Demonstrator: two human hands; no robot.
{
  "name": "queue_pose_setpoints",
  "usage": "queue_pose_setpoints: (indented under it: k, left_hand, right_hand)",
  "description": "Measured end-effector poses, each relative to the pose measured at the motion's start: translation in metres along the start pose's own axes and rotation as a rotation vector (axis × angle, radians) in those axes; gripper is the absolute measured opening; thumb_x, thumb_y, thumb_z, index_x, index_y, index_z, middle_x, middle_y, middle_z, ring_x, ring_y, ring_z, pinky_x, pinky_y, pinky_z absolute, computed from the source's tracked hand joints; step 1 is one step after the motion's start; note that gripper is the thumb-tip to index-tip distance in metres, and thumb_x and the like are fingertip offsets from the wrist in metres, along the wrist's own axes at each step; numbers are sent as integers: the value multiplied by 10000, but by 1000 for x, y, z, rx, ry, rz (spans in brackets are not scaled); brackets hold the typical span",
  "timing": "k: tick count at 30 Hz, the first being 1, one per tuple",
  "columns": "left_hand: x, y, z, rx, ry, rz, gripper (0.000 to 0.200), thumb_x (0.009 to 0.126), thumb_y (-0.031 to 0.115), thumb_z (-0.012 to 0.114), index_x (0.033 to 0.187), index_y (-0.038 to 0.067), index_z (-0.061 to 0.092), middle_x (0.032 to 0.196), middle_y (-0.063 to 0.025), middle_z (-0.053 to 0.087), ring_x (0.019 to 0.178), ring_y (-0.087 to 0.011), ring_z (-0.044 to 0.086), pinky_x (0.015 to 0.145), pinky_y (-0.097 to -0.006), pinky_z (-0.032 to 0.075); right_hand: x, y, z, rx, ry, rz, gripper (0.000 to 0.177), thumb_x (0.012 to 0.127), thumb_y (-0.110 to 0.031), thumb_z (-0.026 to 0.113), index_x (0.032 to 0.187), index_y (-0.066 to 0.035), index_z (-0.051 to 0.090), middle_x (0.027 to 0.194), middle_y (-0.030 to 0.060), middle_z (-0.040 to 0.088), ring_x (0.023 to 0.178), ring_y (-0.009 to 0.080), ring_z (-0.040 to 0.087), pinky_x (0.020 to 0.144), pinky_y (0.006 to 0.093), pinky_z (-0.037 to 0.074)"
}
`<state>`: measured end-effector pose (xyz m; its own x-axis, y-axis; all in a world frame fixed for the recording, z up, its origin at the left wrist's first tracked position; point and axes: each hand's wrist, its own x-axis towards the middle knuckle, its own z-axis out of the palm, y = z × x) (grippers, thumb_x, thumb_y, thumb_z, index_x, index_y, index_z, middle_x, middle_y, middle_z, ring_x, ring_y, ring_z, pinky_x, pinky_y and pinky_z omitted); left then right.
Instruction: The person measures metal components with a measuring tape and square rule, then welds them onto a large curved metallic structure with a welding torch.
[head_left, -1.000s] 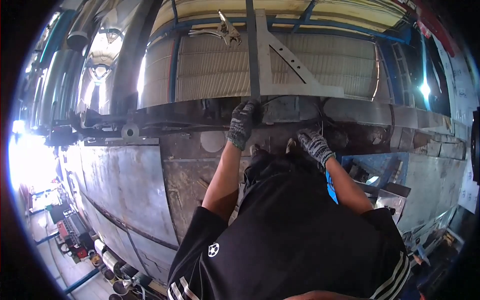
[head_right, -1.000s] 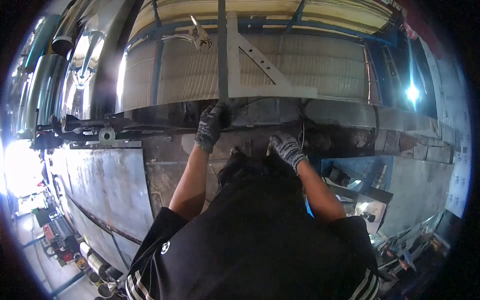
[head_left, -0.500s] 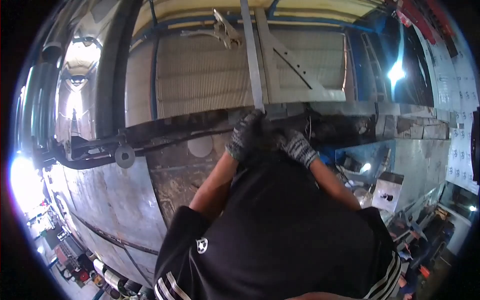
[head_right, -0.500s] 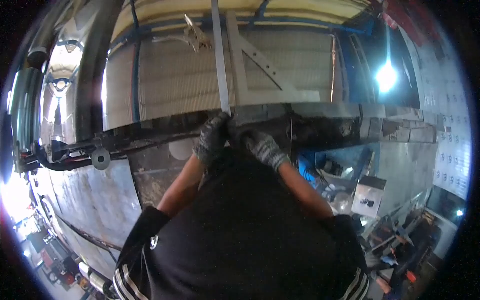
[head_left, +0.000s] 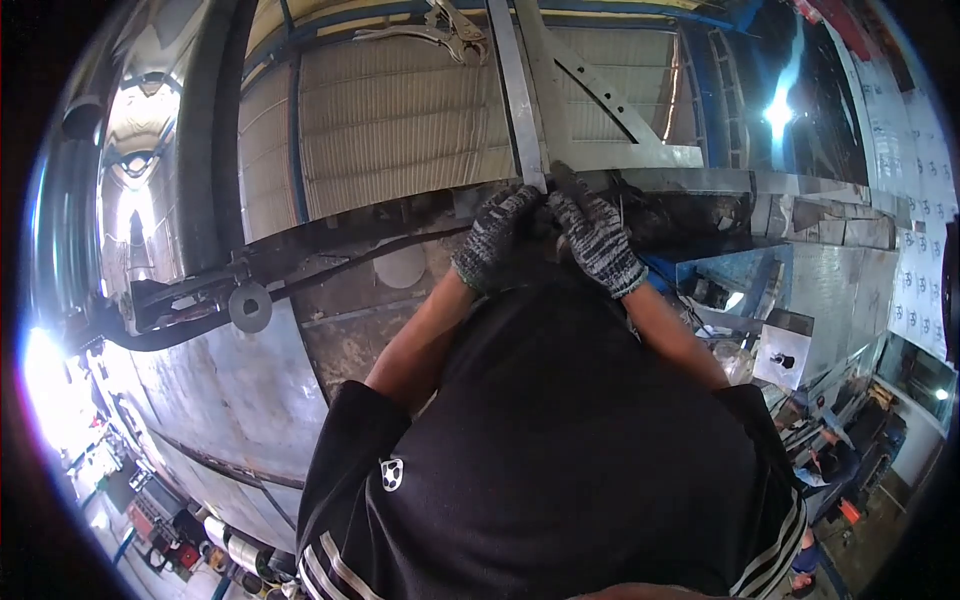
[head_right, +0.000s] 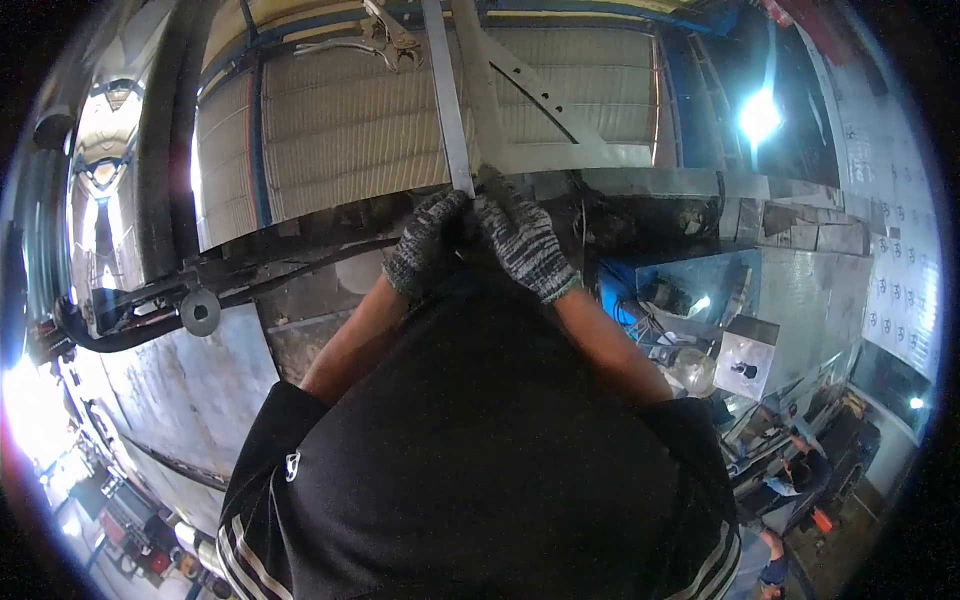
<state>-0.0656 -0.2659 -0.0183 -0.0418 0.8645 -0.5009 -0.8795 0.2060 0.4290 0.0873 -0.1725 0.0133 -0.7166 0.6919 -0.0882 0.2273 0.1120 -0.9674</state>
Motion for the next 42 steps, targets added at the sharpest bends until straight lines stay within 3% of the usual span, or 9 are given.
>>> queue_pose_setpoints:
  k: [2,4,7,12,22,23,28,31,42]
  left_hand:
    - [-7,5,14,2,-27,22,100,980,182,610,1008,88,629,870,-4,608,832,-134,577,746,-318,512]
    - [-23,17,38,1256,-133,935,134,1000,224,580,1000,99,628,825,5,601,768,-134,565,701,-315,500]
    - [-14,9,30,155,-10,172,157,1000,250,577,960,109,632,791,1,600,727,-147,560,676,-324,495]
    - [-40,18,47,338,153,29,266,1022,336,543,906,117,639,777,-5,609,706,-140,561,631,-297,473]
    - [-26,62,83,525,128,487,312,1056,281,510,1009,56,719,823,12,662,684,-88,554,639,-261,475]
    - [-33,70,100,899,158,793,344,1060,304,501,1011,46,723,821,-2,680,672,-96,572,623,-268,476]
    - [-36,82,96,682,117,476,352,1047,314,511,1046,31,721,836,-42,702,706,-104,608,647,-284,494]
    - [-46,68,106,1472,149,911,325,1036,297,535,1087,25,706,816,-40,687,734,-111,613,686,-277,494]
    - [-20,10,107,1497,-106,604,294,1014,156,555,1243,5,661,1137,-86,701,1083,-195,640,935,-325,521]
  right_hand:
    - [9,-17,-2,-187,31,-135,436,947,-167,633,1359,-34,580,1313,234,614,1159,352,621,1036,421,475]
    - [15,-23,-4,-383,66,-267,417,954,-184,644,1341,-35,597,1282,234,634,1126,343,639,1016,407,486]
    - [18,-25,-9,-560,74,-362,440,947,-188,649,1355,-37,588,1251,228,649,1086,358,652,986,416,494]
    - [-14,-21,-16,-939,2,-432,375,999,-283,560,1328,-113,621,1308,186,620,1206,331,595,1012,445,467]
    - [123,-41,-17,-430,-204,-468,379,992,-323,595,1246,-46,640,1112,109,699,1026,249,656,944,375,518]
    - [127,-64,-18,126,-281,-105,349,964,-324,635,1188,-57,660,1079,73,699,962,198,653,867,374,538]
    - [124,-128,-79,945,-150,46,257,960,-295,655,1116,-94,697,989,57,716,882,196,676,791,396,563]
    - [113,-136,-145,990,-41,-15,227,965,-296,652,1064,-98,705,933,52,715,833,187,671,742,373,563]
    - [78,-58,-326,920,577,-28,410,1003,-471,570,1180,-119,681,1004,29,702,813,168,648,704,331,537]
